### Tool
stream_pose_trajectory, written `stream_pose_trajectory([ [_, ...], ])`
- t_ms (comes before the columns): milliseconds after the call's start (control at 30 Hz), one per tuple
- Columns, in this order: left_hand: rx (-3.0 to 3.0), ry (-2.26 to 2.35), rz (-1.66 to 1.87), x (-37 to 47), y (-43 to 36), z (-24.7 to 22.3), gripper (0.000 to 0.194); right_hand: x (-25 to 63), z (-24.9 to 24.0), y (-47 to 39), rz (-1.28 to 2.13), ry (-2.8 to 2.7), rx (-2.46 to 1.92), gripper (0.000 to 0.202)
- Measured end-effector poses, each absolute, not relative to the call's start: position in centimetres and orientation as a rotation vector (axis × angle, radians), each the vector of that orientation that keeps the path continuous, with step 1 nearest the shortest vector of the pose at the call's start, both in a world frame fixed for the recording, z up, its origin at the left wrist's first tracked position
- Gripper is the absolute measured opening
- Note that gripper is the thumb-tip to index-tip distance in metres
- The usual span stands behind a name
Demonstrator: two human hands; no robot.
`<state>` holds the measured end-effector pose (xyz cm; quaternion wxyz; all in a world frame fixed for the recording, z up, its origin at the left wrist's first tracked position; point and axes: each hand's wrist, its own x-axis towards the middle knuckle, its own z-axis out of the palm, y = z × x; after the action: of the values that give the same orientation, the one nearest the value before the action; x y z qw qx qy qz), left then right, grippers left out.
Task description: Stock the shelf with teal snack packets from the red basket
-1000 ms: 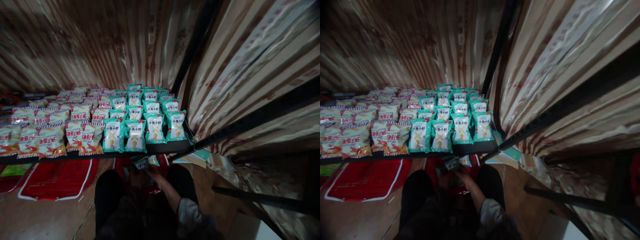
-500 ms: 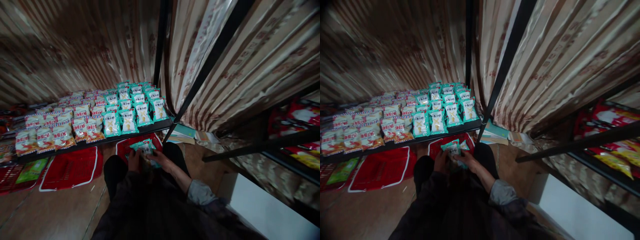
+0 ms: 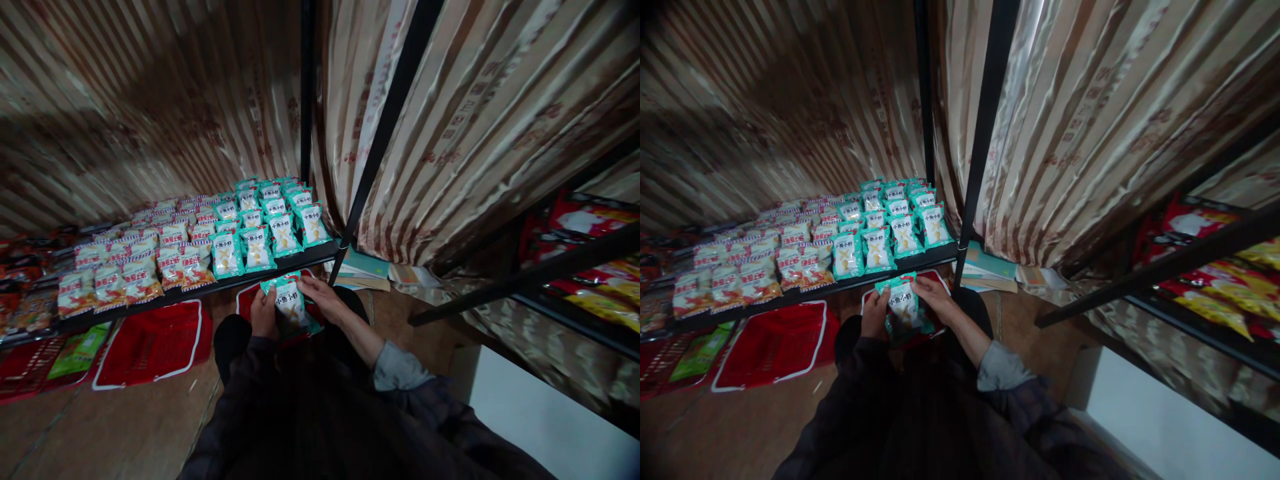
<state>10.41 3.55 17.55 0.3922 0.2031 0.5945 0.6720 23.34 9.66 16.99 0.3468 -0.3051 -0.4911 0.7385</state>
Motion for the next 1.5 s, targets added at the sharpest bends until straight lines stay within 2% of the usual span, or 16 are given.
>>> stream_pose_trajectory([
  [300, 0.558, 1.374, 1.669, 10.2, 3.3, 18.0, 0.043, 22.6, 17.0, 10.8, 1.829, -1.195, -0.902, 0.025],
  [533, 0.540, 1.447, 1.688, 10.3, 3.0, 18.2, 0.038, 21.7, 17.7, 10.2, 1.807, -0.889, -1.033, 0.027],
  [967, 0.373, 1.394, 1.725, 10.9, 3.4, 19.9, 0.034, 22.1, 18.2, 10.0, 1.782, -0.824, -1.040, 0.027],
  [1200, 0.443, 1.383, 1.600, 10.0, 3.6, 19.6, 0.026, 21.8, 18.3, 10.3, 1.744, -0.715, -1.010, 0.026],
  [1500, 0.493, 1.361, 1.551, 10.1, 1.8, 17.2, 0.038, 22.0, 18.1, 11.7, 1.609, -0.551, -1.057, 0.023],
])
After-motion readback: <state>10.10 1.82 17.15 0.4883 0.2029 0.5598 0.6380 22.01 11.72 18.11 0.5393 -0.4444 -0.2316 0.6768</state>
